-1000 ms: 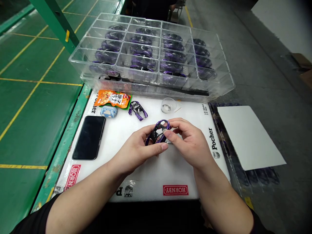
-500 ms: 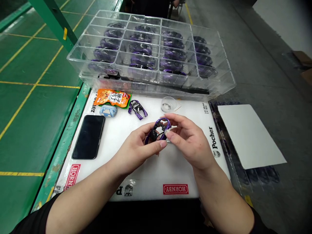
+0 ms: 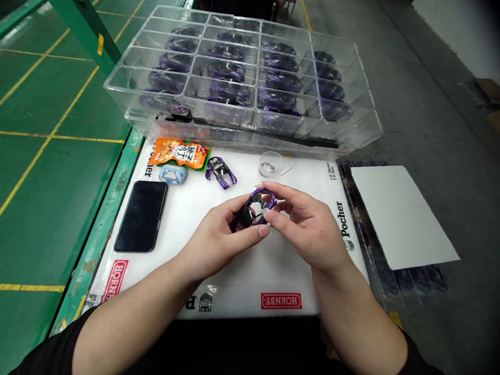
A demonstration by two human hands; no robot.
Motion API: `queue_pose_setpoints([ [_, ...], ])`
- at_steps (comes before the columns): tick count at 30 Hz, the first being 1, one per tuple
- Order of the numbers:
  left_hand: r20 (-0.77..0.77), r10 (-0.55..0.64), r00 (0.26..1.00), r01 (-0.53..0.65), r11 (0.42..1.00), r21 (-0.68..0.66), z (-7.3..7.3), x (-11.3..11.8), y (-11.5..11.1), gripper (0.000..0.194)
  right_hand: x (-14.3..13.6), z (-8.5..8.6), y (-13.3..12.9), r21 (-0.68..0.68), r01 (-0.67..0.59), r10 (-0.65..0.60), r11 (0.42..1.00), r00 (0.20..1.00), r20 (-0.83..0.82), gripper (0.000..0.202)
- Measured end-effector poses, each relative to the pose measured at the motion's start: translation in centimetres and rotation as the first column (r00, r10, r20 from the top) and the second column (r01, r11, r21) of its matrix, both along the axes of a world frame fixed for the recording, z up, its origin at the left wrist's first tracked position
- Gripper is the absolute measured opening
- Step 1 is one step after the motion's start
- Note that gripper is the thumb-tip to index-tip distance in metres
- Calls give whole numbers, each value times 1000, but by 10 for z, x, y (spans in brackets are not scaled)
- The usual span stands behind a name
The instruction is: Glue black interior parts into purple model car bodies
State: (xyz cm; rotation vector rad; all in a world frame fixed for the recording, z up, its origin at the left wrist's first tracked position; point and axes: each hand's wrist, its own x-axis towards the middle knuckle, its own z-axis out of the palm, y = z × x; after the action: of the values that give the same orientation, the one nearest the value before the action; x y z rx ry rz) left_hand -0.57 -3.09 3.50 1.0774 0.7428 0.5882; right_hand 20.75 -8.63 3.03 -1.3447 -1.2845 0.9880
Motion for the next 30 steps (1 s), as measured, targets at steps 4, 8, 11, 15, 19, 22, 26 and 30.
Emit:
queue_pose_setpoints([
  [4,1,-5,1000,5,1000,-21,1,0,0,68,1,0,1,-4,0,0,1000,1000,12,47],
  [8,-5,-18,1000,18,1000,-25,1,0,0,66,3,1,0,10,1,-1,1000,1000,24,46],
  [11,-14,-25,1000,24,999,-25,1,0,1,62,3,1,0,25,11,-13,1000,998,66,44],
  [15,-20,-31,999,30,999,-41,1,0,2,59,2,3,1,52,23,-30,998,990,135,42],
  [19,26,-46,999,48,993,-111,1,0,2,56,1,2,2,72,9,-17,997,993,113,40],
  [22,49,-38,998,44,988,-147,0,1,1,56,2,0,2,59,-13,10,998,999,51,38],
  [26,-6,-29,1000,28,994,-102,0,0,1,57,0,-1,1,34,-31,30,999,999,11,36],
  [30,-7,-9,1000,9,999,-35,1,-1,1,63,-2,1,-1,50,-20,24,999,997,-68,35],
])
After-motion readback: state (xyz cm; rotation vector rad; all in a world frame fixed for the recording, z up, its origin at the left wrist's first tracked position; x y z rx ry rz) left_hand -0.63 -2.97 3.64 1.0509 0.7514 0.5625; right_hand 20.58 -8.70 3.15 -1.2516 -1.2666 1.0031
